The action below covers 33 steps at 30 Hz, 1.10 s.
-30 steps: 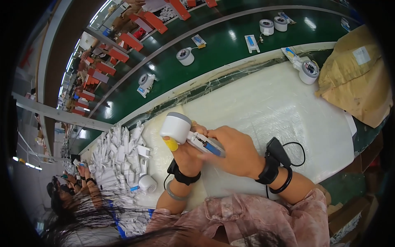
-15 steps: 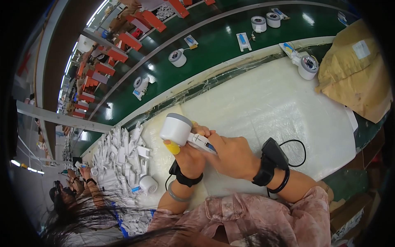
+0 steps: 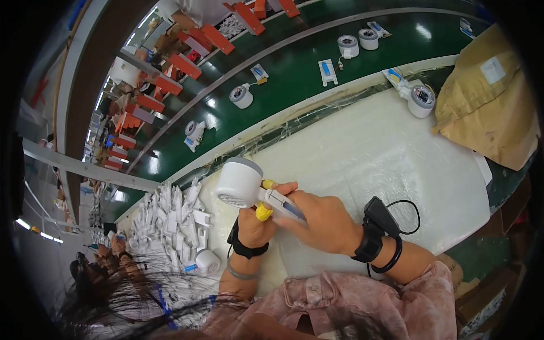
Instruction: The person assembles a handheld fan by inserting a battery and motor into the plastic housing, connecting the wires, and snapping the casing together. They then place the completed fan onto the conveyor belt and pick up new components to repeat the process.
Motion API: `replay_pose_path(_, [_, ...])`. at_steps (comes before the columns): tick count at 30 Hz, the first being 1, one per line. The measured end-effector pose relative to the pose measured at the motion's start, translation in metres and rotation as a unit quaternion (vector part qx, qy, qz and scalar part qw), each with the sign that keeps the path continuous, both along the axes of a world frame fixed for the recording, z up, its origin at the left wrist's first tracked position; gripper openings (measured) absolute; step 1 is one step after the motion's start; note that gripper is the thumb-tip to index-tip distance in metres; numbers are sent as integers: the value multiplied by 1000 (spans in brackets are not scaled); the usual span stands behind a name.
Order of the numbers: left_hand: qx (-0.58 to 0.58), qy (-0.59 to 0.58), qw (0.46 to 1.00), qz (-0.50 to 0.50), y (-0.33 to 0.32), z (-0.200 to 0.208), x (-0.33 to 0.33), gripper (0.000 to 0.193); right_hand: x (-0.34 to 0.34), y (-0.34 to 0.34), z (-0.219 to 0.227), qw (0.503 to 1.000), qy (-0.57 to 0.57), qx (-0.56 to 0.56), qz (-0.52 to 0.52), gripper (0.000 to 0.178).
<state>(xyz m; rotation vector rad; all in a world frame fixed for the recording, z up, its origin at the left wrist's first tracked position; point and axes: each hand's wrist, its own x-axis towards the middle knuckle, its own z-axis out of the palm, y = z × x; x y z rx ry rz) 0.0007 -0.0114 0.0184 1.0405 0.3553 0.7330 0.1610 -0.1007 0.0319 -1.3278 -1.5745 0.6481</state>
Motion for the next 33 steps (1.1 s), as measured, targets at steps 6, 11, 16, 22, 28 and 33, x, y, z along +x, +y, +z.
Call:
replay_pose_path(6, [-58,-12,998,-4,2,4,1,47,-2,-1,-2,1000,-1,-27,1,42])
replay_pose_path(11, [-60,-64,996,-3,5,0,3,39,11,4,2,992,125,-28,-14,31])
replay_pose_path(16, [-52,-49,996,-52,1,0,3,42,19,8,0,980,196,-3,-19,21])
replay_pose_path(22, [-50,-19,996,-75,4,-2,4,49,23,8,4,970,236,-55,-8,15])
replay_pose_path(28, [-17,11,997,-70,0,2,7,42,25,7,2,997,21,60,-44,13])
replay_pose_path(33, [-7,23,998,-56,-3,1,12,45,20,6,2,990,-52,97,-86,13])
